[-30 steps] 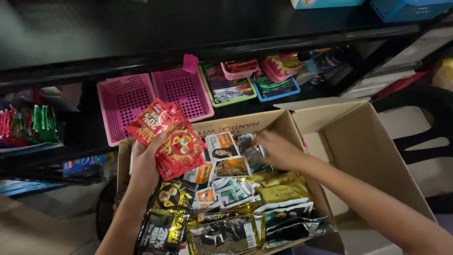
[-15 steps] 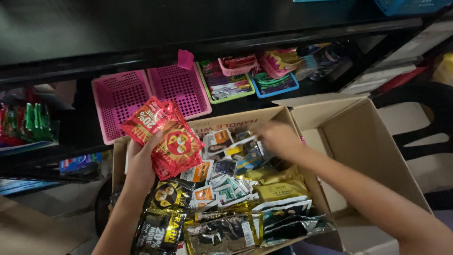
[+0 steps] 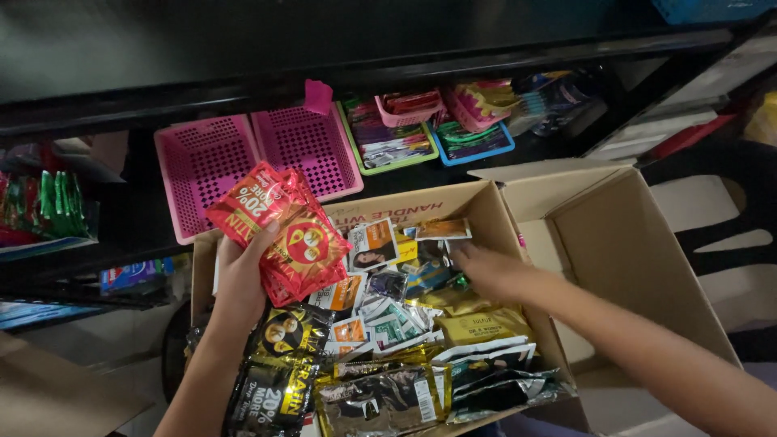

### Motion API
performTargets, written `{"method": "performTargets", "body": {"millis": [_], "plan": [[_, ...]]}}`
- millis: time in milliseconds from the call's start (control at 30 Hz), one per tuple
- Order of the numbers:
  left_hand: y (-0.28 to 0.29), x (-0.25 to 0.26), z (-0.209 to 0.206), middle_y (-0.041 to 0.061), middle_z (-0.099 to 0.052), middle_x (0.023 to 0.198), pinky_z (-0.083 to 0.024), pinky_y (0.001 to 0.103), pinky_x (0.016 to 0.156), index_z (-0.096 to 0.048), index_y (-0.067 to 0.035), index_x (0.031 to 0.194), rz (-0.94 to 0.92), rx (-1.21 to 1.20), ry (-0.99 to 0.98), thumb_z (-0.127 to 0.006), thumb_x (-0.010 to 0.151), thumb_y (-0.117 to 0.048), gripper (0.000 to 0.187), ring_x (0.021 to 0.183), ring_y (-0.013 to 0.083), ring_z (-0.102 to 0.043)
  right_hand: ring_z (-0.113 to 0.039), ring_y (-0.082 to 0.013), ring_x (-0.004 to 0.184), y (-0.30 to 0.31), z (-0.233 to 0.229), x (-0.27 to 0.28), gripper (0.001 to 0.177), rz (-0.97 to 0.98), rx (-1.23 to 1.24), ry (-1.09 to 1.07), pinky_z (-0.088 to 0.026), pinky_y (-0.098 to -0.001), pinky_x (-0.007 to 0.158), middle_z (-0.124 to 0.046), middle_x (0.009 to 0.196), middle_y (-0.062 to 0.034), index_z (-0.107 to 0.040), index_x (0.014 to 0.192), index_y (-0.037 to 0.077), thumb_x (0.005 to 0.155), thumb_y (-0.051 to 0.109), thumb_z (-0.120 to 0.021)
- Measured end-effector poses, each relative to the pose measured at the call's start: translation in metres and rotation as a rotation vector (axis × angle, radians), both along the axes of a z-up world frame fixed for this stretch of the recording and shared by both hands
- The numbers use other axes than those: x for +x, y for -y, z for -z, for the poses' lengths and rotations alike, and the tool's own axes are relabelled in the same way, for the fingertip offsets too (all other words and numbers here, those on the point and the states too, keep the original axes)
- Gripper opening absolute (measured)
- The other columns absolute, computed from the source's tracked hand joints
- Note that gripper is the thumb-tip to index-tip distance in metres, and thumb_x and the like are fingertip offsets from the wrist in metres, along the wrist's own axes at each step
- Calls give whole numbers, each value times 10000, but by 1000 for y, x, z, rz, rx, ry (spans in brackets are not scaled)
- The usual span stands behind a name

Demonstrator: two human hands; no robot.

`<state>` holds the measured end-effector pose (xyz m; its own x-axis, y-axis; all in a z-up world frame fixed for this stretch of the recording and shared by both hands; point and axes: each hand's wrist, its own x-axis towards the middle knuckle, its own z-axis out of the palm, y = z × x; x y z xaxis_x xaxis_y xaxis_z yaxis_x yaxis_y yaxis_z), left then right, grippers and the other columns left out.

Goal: The person sorts various sachets from a cardboard box into a pink plastic basket. They pick up multiple sachets of different brands and colors, including red, yellow, and black packaging, and place them into the basket. The person also briefly handles boxes of soap on the shelf above.

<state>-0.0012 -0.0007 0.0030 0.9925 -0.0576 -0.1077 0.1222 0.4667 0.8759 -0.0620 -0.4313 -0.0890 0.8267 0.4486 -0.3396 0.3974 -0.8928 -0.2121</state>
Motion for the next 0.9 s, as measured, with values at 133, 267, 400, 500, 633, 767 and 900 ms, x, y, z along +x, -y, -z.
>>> {"method": "performTargets", "body": {"millis": [133, 267, 400, 500, 633, 767, 900], "plan": [[-2, 1, 5, 99, -703, 1138, -614, 306, 797, -592, 18, 1260, 2, -10, -27, -661, 982, -109, 313, 946, 152, -728, -696, -413, 1021, -4, 5, -3, 407, -96, -182, -18, -575, -501, 841, -681, 1175, -250, -633, 1211, 24, 806, 51, -627], [0, 1, 2, 73, -702, 1156, -611, 287, 820, -576, -13, 1278, -10, -14, -31, -666, 957, -105, 346, 975, 130, -725, -710, -345, 978, -28, -66, 13, 340, 171, -42, -73, -542, -465, 930, -739, 1042, -192, -676, 1271, 147, 944, 68, -624], [0, -1, 2, 88, -701, 1151, -607, 300, 805, -588, 19, 1285, 5, -29, -18, -669, 972, -104, 346, 960, 148, -718, -735, -266, 882, -29, -123, 28, 348, 252, 310, -235, -572, -407, 835, -762, 1007, -134, -629, 1293, 123, 949, 171, -655], [2, 2, 1, 91, -707, 1163, -611, 297, 828, -584, 11, 1278, 18, -54, 11, -668, 965, -106, 345, 978, 148, -725, -728, -243, 904, -13, -121, 35, 338, 247, 421, -175, -562, -393, 838, -766, 1027, -125, -624, 1250, 78, 931, 181, -666], [-1, -1, 3, 85, -709, 1138, -609, 297, 806, -597, 2, 1263, 0, -13, -15, -663, 969, -104, 319, 956, 145, -723, -679, -334, 978, -29, -123, 31, 498, 349, 289, 0, -543, -437, 847, -669, 1191, -182, -562, 1334, 78, 888, 234, -721], [1, 0, 4, 77, -714, 1139, -608, 287, 810, -612, 8, 1257, 7, -22, 17, -659, 972, -96, 307, 954, 139, -725, -635, -402, 1138, -60, -112, 13, 604, 53, 272, 423, -517, -487, 976, -616, 1258, -224, -553, 1325, 6, 859, 333, -755], [0, -1, 5, 82, -722, 1129, -610, 292, 792, -620, 11, 1251, 1, -1, -13, -660, 973, -102, 304, 937, 141, -727, -607, -355, 1200, -98, -80, -10, 669, 60, 252, -189, -511, -451, 1007, -565, 1374, -216, -489, 1392, 19, 956, 452, -752]]}}
